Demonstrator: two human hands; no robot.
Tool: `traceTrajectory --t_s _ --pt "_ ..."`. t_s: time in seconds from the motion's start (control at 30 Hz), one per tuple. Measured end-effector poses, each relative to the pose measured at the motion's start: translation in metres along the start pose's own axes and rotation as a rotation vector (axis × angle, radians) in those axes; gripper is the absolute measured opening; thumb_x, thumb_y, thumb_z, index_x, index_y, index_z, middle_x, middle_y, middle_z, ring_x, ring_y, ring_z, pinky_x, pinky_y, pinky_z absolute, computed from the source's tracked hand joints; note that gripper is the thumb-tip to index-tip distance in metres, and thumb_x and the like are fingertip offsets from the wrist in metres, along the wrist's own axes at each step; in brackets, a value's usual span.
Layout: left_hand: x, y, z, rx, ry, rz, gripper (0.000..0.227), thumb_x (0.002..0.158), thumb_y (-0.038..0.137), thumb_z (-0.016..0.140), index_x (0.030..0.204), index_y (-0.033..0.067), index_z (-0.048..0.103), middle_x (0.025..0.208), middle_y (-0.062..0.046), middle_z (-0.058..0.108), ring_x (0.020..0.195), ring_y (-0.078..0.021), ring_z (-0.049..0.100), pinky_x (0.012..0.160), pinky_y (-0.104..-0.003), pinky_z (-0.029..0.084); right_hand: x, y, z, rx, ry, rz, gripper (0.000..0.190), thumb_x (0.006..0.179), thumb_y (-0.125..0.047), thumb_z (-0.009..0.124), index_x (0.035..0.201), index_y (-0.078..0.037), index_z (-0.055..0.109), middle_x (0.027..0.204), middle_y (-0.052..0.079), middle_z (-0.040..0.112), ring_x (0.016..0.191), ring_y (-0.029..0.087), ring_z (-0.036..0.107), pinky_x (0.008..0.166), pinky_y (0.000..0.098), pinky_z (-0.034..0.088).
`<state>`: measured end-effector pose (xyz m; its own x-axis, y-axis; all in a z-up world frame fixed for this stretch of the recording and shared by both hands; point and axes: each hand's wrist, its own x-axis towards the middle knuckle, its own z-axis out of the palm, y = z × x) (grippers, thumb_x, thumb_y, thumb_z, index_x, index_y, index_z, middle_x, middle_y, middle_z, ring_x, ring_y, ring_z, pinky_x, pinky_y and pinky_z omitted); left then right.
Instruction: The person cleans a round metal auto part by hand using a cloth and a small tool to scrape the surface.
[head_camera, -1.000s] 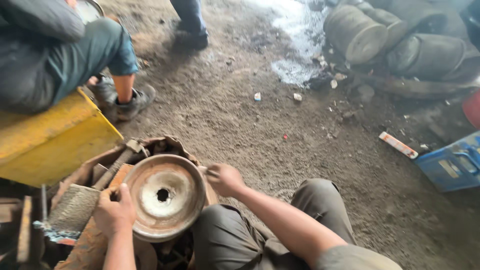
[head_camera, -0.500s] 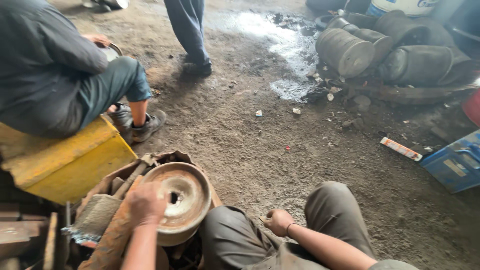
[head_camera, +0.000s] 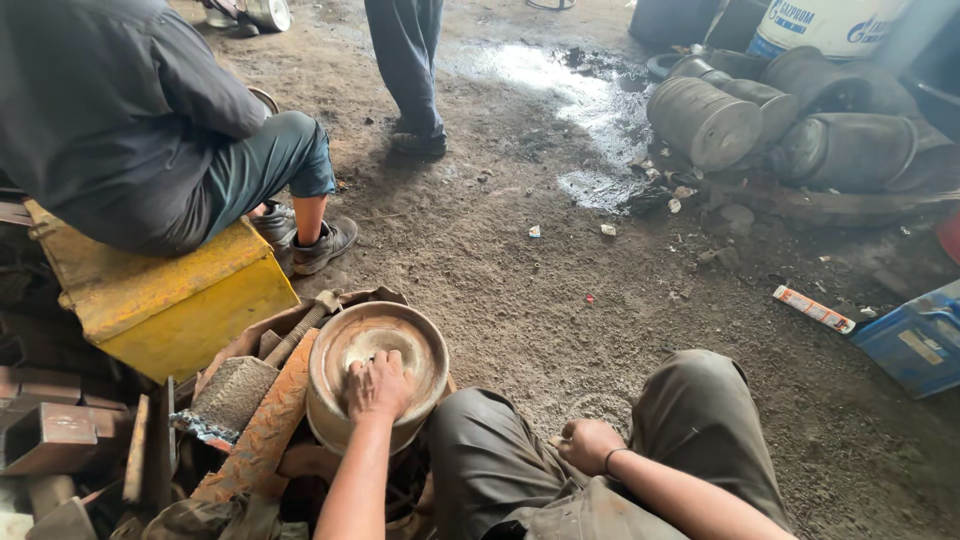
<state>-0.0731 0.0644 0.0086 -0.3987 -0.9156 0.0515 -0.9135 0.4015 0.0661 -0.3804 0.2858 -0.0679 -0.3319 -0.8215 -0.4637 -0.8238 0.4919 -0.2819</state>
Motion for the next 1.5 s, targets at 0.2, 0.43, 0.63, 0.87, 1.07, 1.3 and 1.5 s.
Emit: traceTrajectory --t_s 0.2,0.43,0.63,0.87,1.07,1.3,1.5 --pt "0.002 0.001 0.004 0.011 0.026 -0.022 0.037 0.095 0.045 0.052 0.113 0.0149 0.065 0.116 -0.013 0.066 0.104 -0.0268 0.066 0.103 -0.045 0.041 0.015 0.025 0.015 -0.012 -0.038 -0.020 0.039 0.085 -0.044 0.067 0.111 -0.017 0.079 0.112 0.014 0.075 0.110 0.030 0.071 0.100 0.0390 0.054" --pt "0.005 0.004 0.010 0.007 0.023 -0.025 0.030 0.093 0.042 0.054 0.107 0.0183 0.064 0.113 -0.009 0.065 0.105 -0.0280 0.064 0.102 -0.047 0.040 0.069 0.035 0.041 -0.067 -0.120 -0.099 0.038 0.083 -0.043 0.069 0.107 -0.015 0.079 0.110 0.014 0.074 0.108 0.031 0.071 0.098 0.0403 0.056" --pt "0.008 0.011 0.018 -0.011 0.111 -0.098 0.036 0.089 0.041 0.056 0.115 0.0191 0.065 0.117 -0.010 0.065 0.104 -0.0333 0.062 0.098 -0.045 0.041 0.068 0.016 0.035 -0.088 -0.178 -0.107 0.034 0.084 -0.035 0.065 0.105 -0.011 0.078 0.111 0.017 0.073 0.108 0.033 0.070 0.098 0.0423 0.056" --pt "0.014 0.015 0.011 -0.003 0.004 -0.121 0.043 0.093 0.040 0.052 0.128 0.0171 0.063 0.124 -0.011 0.065 0.107 -0.0268 0.065 0.108 -0.042 0.039 0.059 0.011 0.007 0.018 -0.204 -0.010 0.033 0.087 -0.031 0.060 0.108 -0.010 0.075 0.116 0.015 0.073 0.111 0.033 0.070 0.100 0.0420 0.055" --pt "0.025 0.011 -0.005 -0.016 -0.149 -0.259 0.045 0.095 0.043 0.053 0.134 0.0226 0.060 0.130 -0.005 0.065 0.109 -0.0265 0.065 0.114 -0.046 0.034 0.056 0.006 -0.001 0.085 -0.176 0.018 0.033 0.086 -0.032 0.062 0.109 -0.012 0.076 0.116 0.015 0.073 0.113 0.033 0.069 0.101 0.0420 0.054" --pt "0.054 -0.061 -0.010 -0.026 0.224 -0.447 0.039 0.100 0.043 0.053 0.122 0.0155 0.070 0.127 -0.011 0.071 0.112 -0.0274 0.068 0.100 -0.046 0.051 0.061 0.009 0.006 0.098 -0.164 0.013 0.034 0.087 -0.033 0.059 0.109 -0.013 0.075 0.115 0.015 0.074 0.112 0.032 0.069 0.102 0.0418 0.054" --pt "0.077 -0.091 -0.004 -0.309 0.217 -0.490 0.062 0.094 0.059 0.060 0.130 0.0091 0.066 0.134 -0.022 0.066 0.124 -0.0420 0.061 0.104 -0.052 0.048 0.074 0.016 0.024 0.059 -0.167 0.052 0.037 0.086 -0.036 0.061 0.112 -0.017 0.077 0.117 0.014 0.073 0.113 0.032 0.069 0.102 0.0417 0.054"
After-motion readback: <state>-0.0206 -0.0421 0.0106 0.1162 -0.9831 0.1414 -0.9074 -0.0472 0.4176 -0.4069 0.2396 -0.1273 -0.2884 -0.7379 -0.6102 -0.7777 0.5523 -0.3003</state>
